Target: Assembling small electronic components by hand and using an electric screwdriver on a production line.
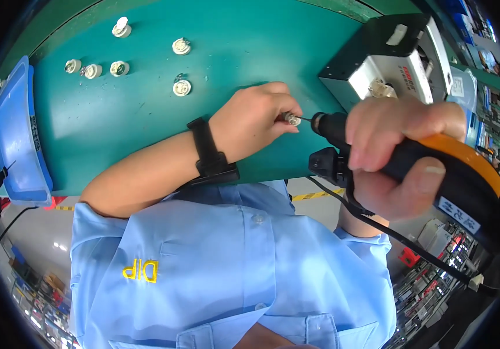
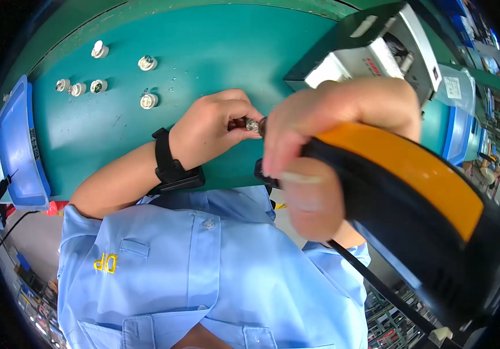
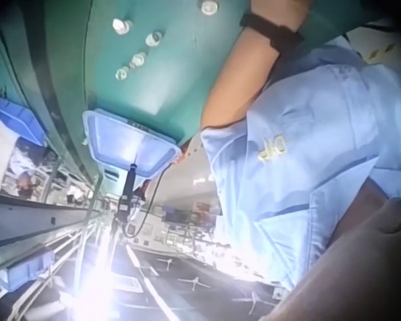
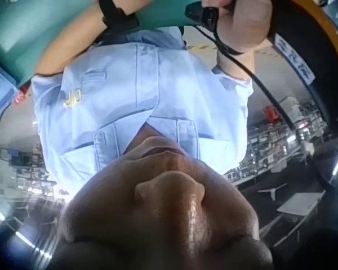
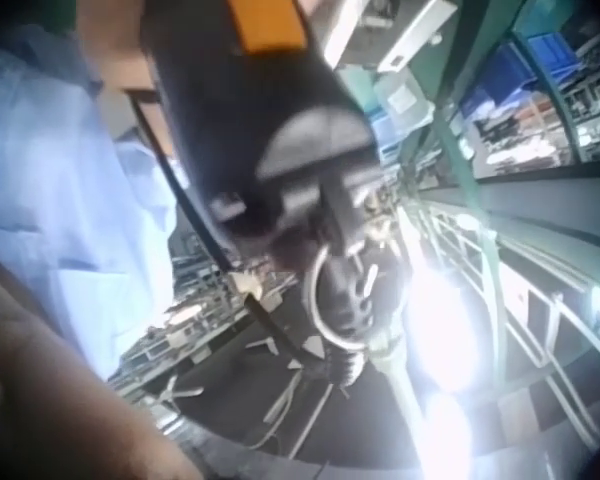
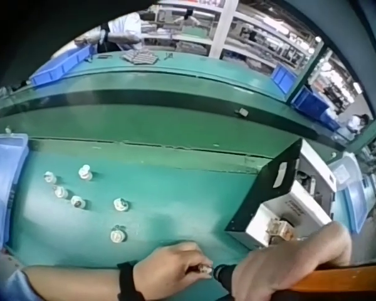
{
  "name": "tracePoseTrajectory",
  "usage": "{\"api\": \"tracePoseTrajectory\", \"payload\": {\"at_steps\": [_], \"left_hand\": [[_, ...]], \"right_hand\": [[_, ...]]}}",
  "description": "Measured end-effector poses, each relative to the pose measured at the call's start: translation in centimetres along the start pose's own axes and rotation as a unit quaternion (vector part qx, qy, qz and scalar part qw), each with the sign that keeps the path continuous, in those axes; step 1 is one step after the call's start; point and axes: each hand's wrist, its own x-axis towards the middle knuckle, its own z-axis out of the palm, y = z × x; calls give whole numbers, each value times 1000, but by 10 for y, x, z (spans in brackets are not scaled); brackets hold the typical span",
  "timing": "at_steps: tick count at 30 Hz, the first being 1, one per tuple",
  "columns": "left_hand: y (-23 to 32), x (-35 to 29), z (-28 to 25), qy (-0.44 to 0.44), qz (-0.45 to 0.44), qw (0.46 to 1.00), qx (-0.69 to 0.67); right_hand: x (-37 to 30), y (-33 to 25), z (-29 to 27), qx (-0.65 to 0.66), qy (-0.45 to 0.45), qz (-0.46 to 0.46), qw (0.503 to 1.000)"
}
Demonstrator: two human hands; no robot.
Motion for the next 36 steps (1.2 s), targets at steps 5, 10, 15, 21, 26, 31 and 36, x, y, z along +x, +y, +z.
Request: {"api": "tracePoseTrajectory", "payload": {"at_steps": [5,10,15,21,26,31,36], "left_hand": [[0,1,1,12,-1,1000,18],[13,1,2,10,-33,999,24],[1,1,4,-4,6,999,37],[1,2,5,5,-26,999,-35],[2,1,2,-10,-36,999,11],[2,0,-1,-20,-23,999,22],[-7,0,-1,-16,4,999,-31]], "right_hand": [[1,-29,-11,-9,44,-44,998],[-1,-56,-42,-47,89,-67,993],[3,-39,-62,-92,87,-48,991],[9,-31,-75,-35,44,-23,998],[30,-30,-94,22,73,56,996],[11,-9,-61,16,131,55,990],[-11,-1,-14,80,72,31,994]]}}
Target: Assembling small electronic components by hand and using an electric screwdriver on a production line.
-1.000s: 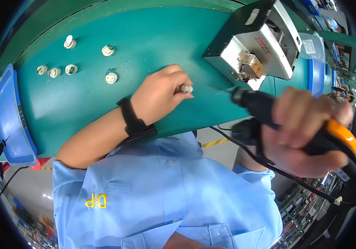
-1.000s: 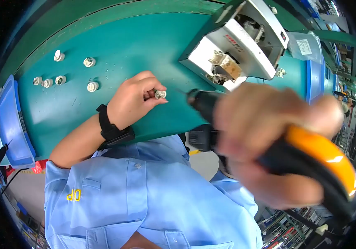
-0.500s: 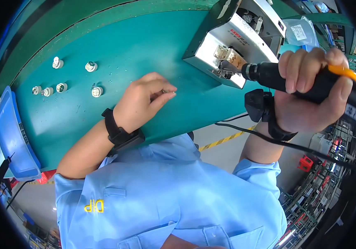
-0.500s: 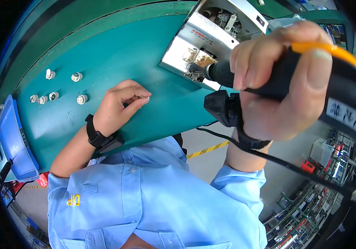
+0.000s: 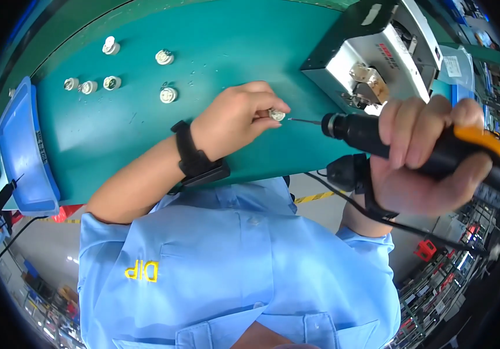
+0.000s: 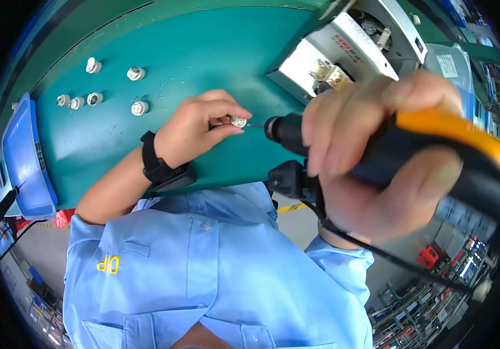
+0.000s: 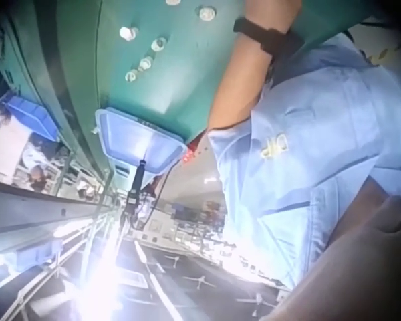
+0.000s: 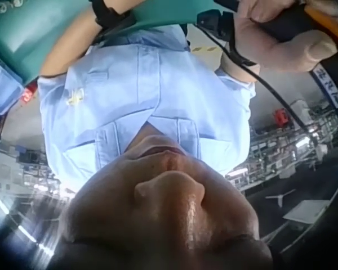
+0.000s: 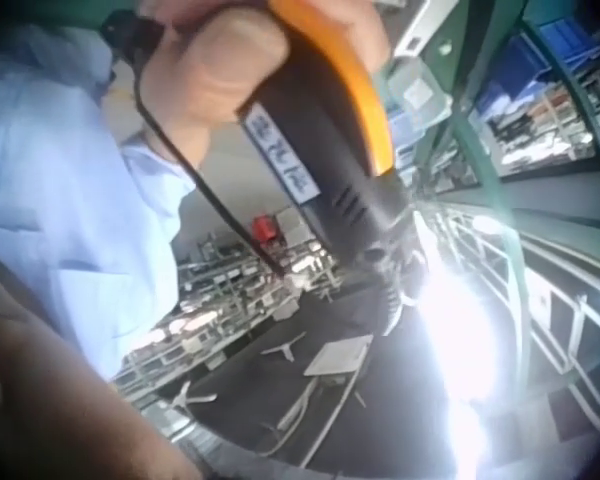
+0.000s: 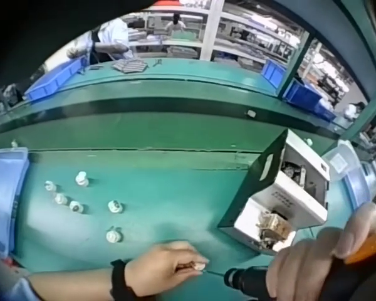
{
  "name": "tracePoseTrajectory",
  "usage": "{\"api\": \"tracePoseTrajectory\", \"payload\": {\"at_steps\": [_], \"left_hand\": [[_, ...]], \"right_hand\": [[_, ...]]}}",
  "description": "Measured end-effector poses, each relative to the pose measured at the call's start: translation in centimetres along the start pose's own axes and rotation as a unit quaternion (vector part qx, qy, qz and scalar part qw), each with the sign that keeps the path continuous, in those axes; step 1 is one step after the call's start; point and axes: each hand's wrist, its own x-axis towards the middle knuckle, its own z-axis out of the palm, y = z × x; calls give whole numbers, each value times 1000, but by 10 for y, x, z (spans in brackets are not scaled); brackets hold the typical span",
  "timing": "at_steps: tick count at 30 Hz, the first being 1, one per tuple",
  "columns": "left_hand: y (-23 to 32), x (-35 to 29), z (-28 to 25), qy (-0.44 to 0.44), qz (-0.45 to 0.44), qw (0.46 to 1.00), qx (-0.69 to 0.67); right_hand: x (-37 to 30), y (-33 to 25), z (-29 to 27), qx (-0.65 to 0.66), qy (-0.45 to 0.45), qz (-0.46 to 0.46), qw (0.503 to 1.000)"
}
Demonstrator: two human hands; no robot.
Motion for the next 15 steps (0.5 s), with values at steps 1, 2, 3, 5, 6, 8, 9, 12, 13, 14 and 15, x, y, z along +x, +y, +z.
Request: {"api": "tracePoseTrajectory", "payload": {"at_steps": [1,2,3,5,6,8,9,12,13,14,15], "left_hand": [[-1,1,0,-5,9,1000,14],[-1,2,0,-11,18,999,27],[-2,2,0,-9,17,999,27],[-3,1,0,-9,14,1000,25],[-3,1,1,-8,13,1000,24],[-2,1,2,-5,11,1000,19],[-2,1,2,-5,11,1000,14],[1,1,0,-3,12,1000,13],[2,1,0,-3,17,1000,17],[3,1,0,-4,22,1000,21],[3,1,0,-2,21,1000,21]], "right_hand": [[-3,3,4,-7,-28,-12,1000],[-4,6,7,-14,-57,-25,998],[-5,9,8,-13,-57,-23,998],[-6,15,7,-42,-58,-27,997],[-6,17,8,-56,-59,-29,996],[-9,22,11,-62,-51,-25,996],[-10,24,14,-69,-41,-23,997],[-6,28,11,-61,-80,-18,995],[-4,28,6,-47,-128,-17,990],[-1,29,6,-34,-176,-16,984],[-1,29,7,-33,-177,-15,984]]}}
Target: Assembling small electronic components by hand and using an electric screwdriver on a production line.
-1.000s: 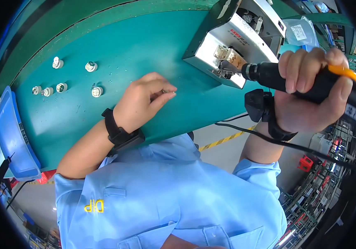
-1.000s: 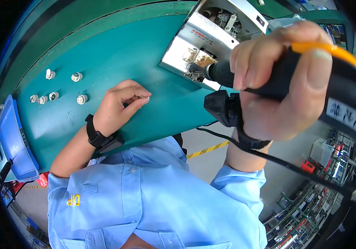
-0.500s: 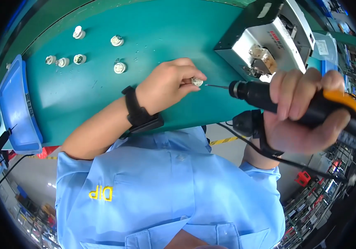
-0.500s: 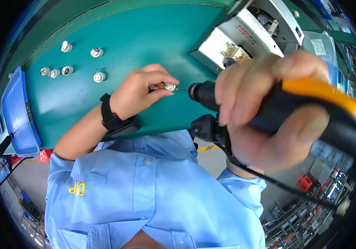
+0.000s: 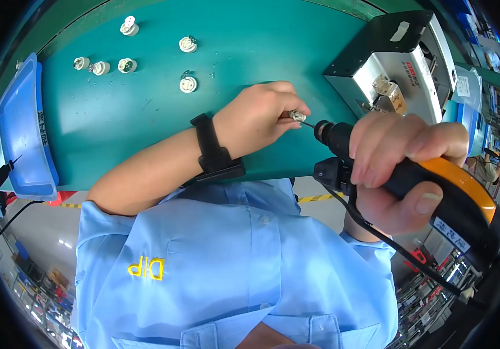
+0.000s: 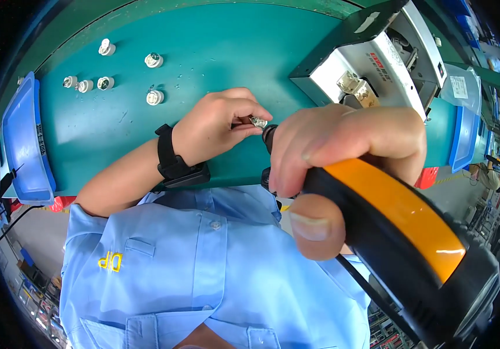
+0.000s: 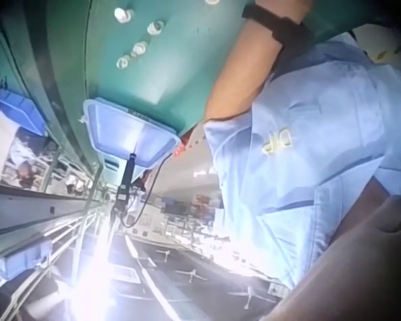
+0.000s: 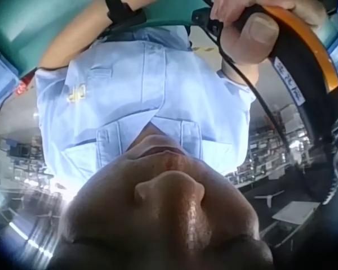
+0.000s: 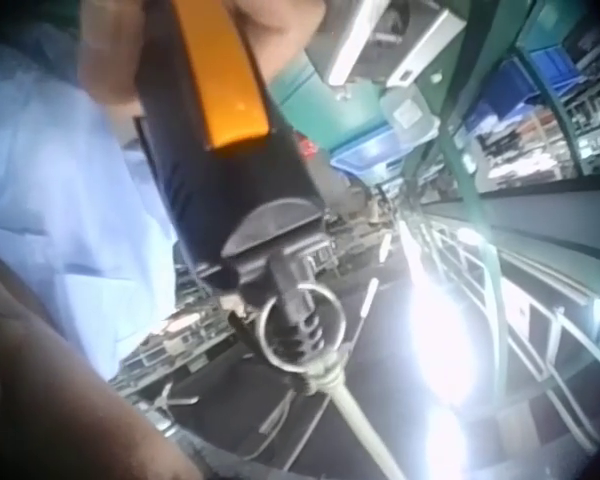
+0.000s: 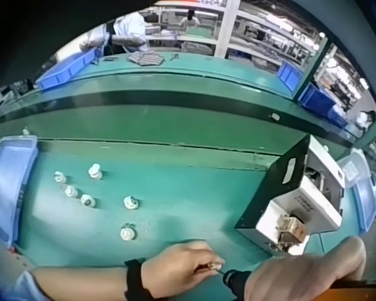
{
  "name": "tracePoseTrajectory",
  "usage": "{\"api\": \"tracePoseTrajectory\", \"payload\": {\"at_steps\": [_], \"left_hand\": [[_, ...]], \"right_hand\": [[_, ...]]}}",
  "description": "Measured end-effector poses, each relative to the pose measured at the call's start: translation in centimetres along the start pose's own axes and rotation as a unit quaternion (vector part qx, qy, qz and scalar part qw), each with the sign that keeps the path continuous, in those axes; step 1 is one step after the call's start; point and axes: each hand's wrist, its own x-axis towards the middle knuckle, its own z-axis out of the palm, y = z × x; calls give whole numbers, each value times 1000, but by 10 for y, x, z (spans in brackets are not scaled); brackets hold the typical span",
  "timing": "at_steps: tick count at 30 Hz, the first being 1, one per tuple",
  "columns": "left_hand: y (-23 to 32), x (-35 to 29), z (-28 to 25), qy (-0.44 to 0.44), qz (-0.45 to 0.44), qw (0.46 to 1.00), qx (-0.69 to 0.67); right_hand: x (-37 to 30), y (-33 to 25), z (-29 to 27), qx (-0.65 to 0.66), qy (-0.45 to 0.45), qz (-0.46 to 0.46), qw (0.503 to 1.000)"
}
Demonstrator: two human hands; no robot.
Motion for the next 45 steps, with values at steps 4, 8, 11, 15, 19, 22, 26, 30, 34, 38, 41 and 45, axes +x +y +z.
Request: {"api": "tracePoseTrajectory", "payload": {"at_steps": [4,8,11,15,19,22,26,30,34,38,41,45], "left_hand": [[1,-1,-2,1,-3,1000,17],[5,-3,-7,27,9,998,54],[32,13,-25,9,36,992,124],[40,67,-91,24,18,943,331],[15,94,-168,140,4,923,359],[36,69,-186,78,75,890,442],[42,38,-177,-110,-34,885,451],[24,1,-160,-113,2,894,433],[36,17,-136,-3,-108,940,323],[51,27,-76,-20,-34,976,213],[49,29,-32,-44,-32,981,188],[23,20,-12,-43,-54,989,134]], "right_hand": [[6,-7,21,-100,93,75,988],[9,-7,33,-134,172,76,973],[1,-32,23,-47,266,-56,961],[-4,-58,-3,-50,236,-145,959],[-4,-60,-10,-91,244,-147,954],[-12,-61,-16,-126,274,-119,946],[-29,-71,-25,-139,283,-96,944],[-24,-90,-33,-124,285,-104,945],[-22,-104,-42,-148,247,-115,951],[-14,-98,-44,-136,250,-95,954],[-15,-85,-54,-154,228,-80,958],[-8,-67,-56,-124,234,-38,964]]}}
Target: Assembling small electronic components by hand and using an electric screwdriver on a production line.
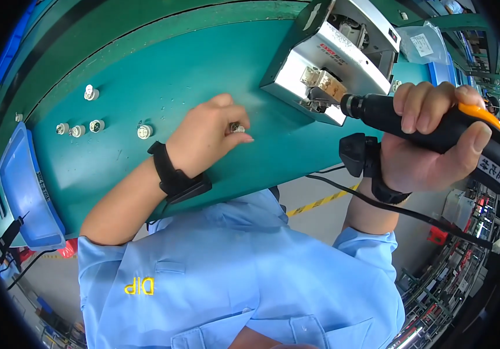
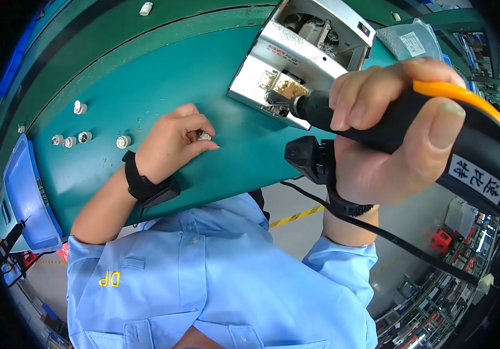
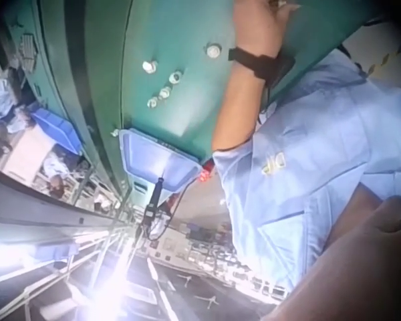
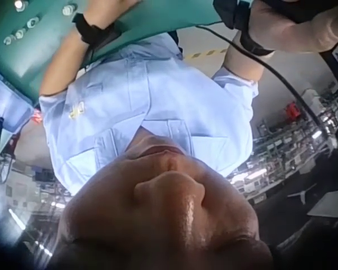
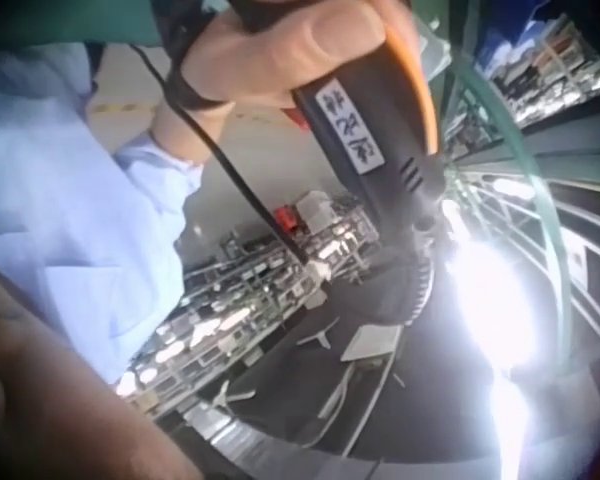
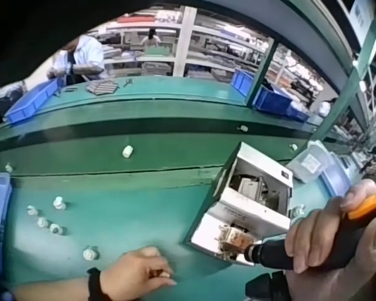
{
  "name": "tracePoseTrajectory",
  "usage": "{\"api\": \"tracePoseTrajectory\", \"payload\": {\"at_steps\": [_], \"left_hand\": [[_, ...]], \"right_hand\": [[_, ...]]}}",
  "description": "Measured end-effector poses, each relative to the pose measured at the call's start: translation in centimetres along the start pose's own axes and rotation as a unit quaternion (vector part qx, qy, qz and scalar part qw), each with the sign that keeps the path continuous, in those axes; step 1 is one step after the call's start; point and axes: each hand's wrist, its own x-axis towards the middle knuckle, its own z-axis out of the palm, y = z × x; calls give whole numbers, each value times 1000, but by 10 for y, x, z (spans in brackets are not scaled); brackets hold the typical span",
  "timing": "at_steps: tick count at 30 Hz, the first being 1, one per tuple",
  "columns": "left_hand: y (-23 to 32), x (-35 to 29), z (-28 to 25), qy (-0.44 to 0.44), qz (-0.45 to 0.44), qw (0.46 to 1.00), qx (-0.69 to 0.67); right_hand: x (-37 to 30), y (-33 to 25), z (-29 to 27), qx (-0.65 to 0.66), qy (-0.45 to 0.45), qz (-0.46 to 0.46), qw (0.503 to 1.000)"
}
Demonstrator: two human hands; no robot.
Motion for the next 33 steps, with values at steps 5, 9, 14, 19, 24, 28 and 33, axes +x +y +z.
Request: {"api": "tracePoseTrajectory", "payload": {"at_steps": [5,9,14,19,24,28,33], "left_hand": [[-14,-1,12,3,-41,991,-130],[-17,-4,13,15,-95,972,-216],[-16,-6,13,24,-87,981,-170],[-21,-6,13,7,-17,985,-170],[-22,-9,13,11,1,987,-163],[-22,-9,14,11,-2,987,-161],[-24,-11,16,24,15,990,-142]], "right_hand": [[16,2,-9,35,-83,10,996],[40,11,-16,75,-90,99,988],[30,17,-2,127,-35,122,984],[-12,15,42,120,-79,75,987],[-23,33,55,78,-135,26,987],[-25,37,59,69,-134,35,988],[-26,43,67,55,-149,62,985]]}}
